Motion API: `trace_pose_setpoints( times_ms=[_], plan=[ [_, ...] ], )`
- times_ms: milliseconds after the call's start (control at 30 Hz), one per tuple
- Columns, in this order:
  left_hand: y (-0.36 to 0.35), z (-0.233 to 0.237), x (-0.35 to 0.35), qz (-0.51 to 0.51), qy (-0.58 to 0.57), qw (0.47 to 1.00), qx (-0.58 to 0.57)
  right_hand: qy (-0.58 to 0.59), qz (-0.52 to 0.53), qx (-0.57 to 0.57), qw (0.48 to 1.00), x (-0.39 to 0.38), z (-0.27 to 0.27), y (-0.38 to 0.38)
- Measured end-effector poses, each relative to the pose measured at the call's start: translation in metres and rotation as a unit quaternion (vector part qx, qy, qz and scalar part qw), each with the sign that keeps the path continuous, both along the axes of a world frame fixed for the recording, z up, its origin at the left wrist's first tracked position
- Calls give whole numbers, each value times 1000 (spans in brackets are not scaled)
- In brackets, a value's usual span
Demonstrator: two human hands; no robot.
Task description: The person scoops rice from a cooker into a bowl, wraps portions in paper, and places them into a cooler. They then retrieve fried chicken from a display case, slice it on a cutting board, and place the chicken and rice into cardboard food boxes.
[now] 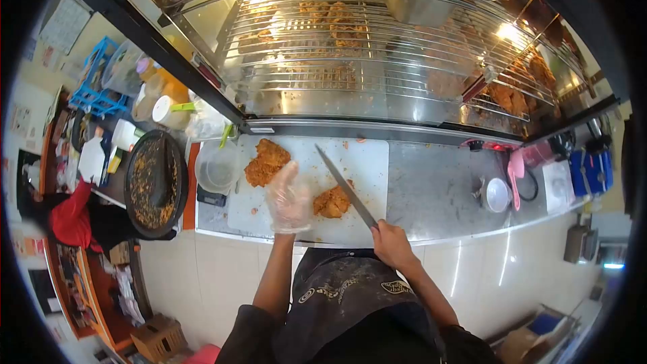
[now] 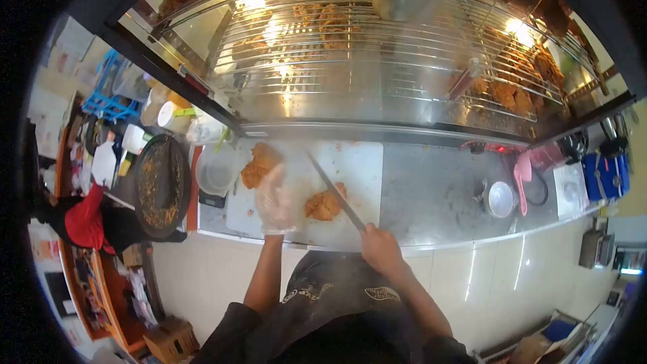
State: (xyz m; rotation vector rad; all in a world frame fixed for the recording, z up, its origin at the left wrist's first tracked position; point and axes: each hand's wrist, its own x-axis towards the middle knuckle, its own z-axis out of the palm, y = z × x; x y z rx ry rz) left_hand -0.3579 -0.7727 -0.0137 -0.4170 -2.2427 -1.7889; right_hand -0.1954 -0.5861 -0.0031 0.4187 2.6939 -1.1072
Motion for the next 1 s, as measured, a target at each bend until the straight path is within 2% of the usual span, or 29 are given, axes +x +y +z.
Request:
trace_pose_setpoints(
  times_ms=[33, 100, 167, 233, 267, 300, 333, 367, 400, 433, 533, 600, 633, 700, 733, 767, 833, 867, 900, 967, 1000],
  plan=[
    [-1, 1, -11, -10, -3, 1000, 5, -43, 15, 14, 999, -4, 5, -13],
    [10, 37, -39, -91, 107, 986, -95, -94, -2, 42, 995, -12, 20, -36],
    [37, 74, -60, -256, 212, 927, -174, -155, 7, 119, 981, -16, 28, -51],
    [61, 42, -66, -314, 236, 895, -211, -185, 3, 151, 971, -18, 35, -63],
    [65, 0, -75, -312, 233, 898, -202, -204, 2, 176, 963, -22, 37, -66],
    [69, -56, -77, -318, 266, 872, -260, -215, 0, 180, 960, -26, 27, -73],
    [71, -87, -68, -327, 293, 841, -316, -172, 1, 190, 967, -25, 5, -78],
    [74, -74, -76, -322, 294, 845, -310, -111, 5, 205, 972, -35, -17, -73],
    [73, -47, -87, -329, 216, 864, -314, -68, 15, 245, 967, -29, -32, -73],
    [66, -37, -79, -344, 118, 875, -319, -80, 14, 240, 967, -8, -28, -79],
    [72, -50, -79, -335, 163, 880, -296, -49, 12, 250, 967, -5, -19, -64],
    [67, -28, -82, -332, 124, 884, -304, -32, 20, 227, 973, -9, -14, -64],
    [61, -13, -83, -332, 90, 884, -315, -77, 30, 187, 979, -14, -3, -58],
    [57, 11, -92, -334, 116, 893, -279, -119, 13, 179, 977, -19, 29, -56],
    [56, 15, -90, -346, 131, 897, -243, -122, 10, 177, 977, -18, 27, -53],
    [61, -2, -88, -350, 129, 896, -242, -152, 9, 178, 972, -18, 22, -49],
    [79, -70, -75, -321, 268, 878, -233, -187, 10, 180, 966, -7, 6, -53],
    [89, -85, -78, -291, 341, 865, -226, -190, -8, 180, 965, -4, -8, -54],
    [100, -84, -96, -277, 355, 863, -229, -180, -28, 179, 967, -18, -17, -50],
    [91, -87, -78, -344, 234, 865, -281, -172, -48, 166, 970, 4, -19, -57],
    [93, -80, -85, -382, 242, 801, -393, -162, -48, 172, 970, 3, -25, -48]
  ],
)
